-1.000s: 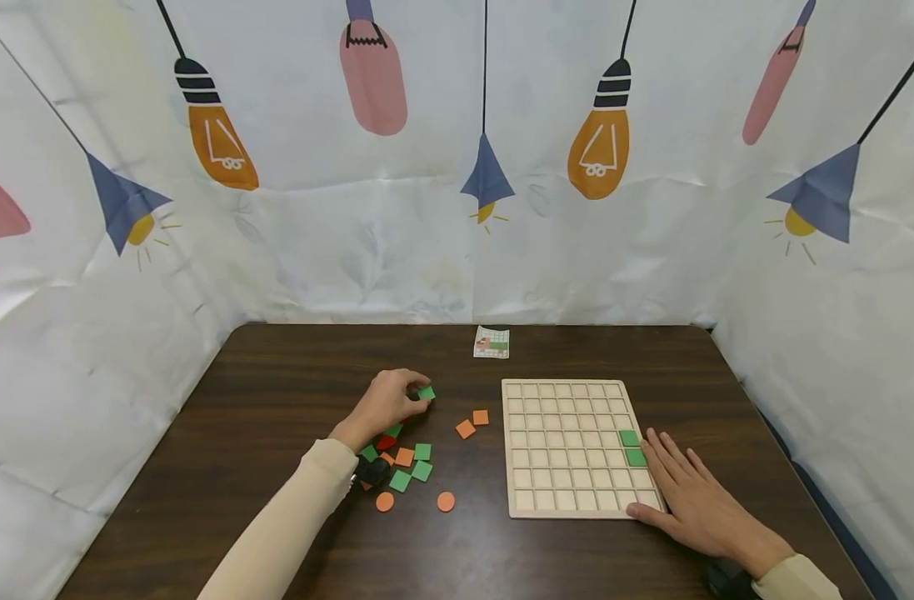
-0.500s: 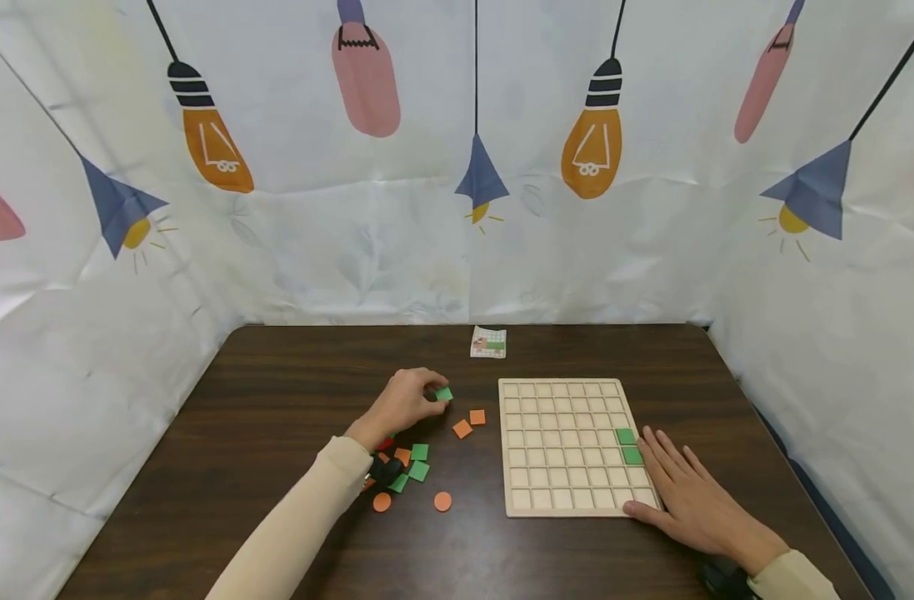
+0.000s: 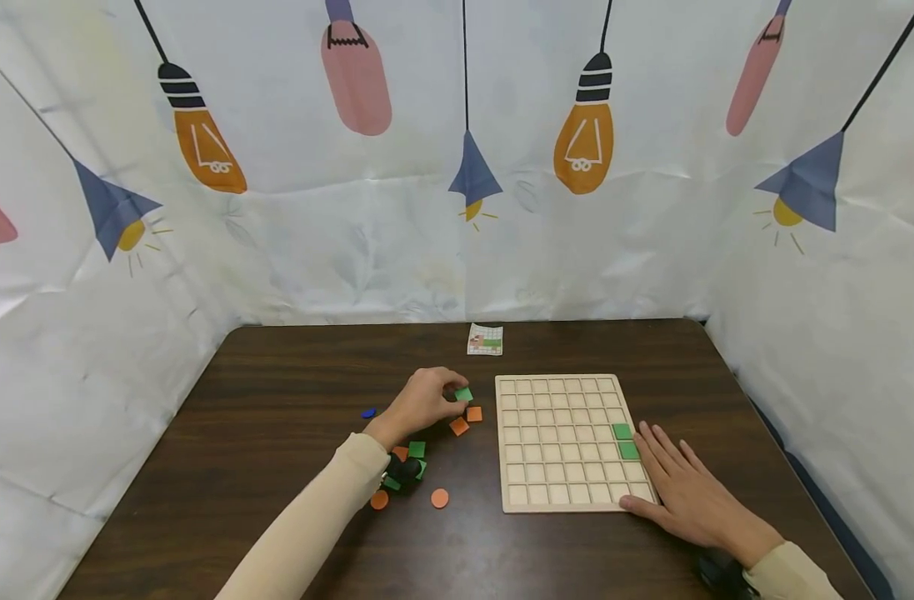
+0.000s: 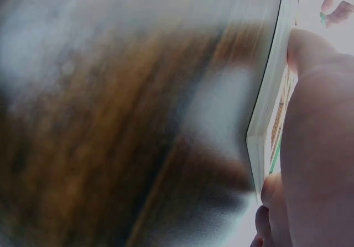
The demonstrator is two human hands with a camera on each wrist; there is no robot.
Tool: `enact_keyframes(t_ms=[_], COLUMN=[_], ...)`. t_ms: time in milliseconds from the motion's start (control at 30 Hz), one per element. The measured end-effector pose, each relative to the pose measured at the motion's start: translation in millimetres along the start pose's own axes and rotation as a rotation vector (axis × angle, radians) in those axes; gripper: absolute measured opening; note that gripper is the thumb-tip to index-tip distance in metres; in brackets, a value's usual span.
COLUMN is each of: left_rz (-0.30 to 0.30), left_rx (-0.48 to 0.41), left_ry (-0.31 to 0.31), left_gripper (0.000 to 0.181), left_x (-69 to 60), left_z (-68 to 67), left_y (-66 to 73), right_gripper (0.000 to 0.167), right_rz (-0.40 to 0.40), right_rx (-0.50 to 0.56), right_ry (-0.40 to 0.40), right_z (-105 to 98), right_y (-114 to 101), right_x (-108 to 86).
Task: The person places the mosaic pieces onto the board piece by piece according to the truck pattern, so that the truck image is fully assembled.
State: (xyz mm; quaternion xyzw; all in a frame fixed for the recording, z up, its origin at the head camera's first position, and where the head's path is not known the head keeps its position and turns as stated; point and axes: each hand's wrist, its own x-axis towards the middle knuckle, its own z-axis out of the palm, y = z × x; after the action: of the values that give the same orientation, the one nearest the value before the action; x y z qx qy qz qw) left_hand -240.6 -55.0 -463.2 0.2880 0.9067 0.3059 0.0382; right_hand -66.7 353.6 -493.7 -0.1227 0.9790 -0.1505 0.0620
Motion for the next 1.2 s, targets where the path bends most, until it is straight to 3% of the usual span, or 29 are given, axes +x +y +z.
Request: enact_keyframes(t_ms=[167,633,900,1200], left_rz=[0.005,0.080,0.156,0.194], left_rx=[-0.008,-0.032,-0.004,-0.017], left_ry=[-0.032,-0.035,-0.030,-0.080], left_gripper=[0.035,0.029,0.029,0.031], left_x=[4.4,15.5,24.7,35.6], left_z=[6.9,20.3,30.9,43.8], left_y=[5.9,25.7,36.7,54.8], right_gripper=[0.099,0.098,0.098,0.098], right_rz=[-0.005,-0.006,-0.001,-0.001], right_rx=[-0.015,-0.027,-0.023,-0.042], right_ry=[0.011,0.026,0.023,0.030], right_z=[0,-1,-2,-2], right_y=[0,-2,-1,-3], right_x=[-0.6,-2.0,-0.9,0.2])
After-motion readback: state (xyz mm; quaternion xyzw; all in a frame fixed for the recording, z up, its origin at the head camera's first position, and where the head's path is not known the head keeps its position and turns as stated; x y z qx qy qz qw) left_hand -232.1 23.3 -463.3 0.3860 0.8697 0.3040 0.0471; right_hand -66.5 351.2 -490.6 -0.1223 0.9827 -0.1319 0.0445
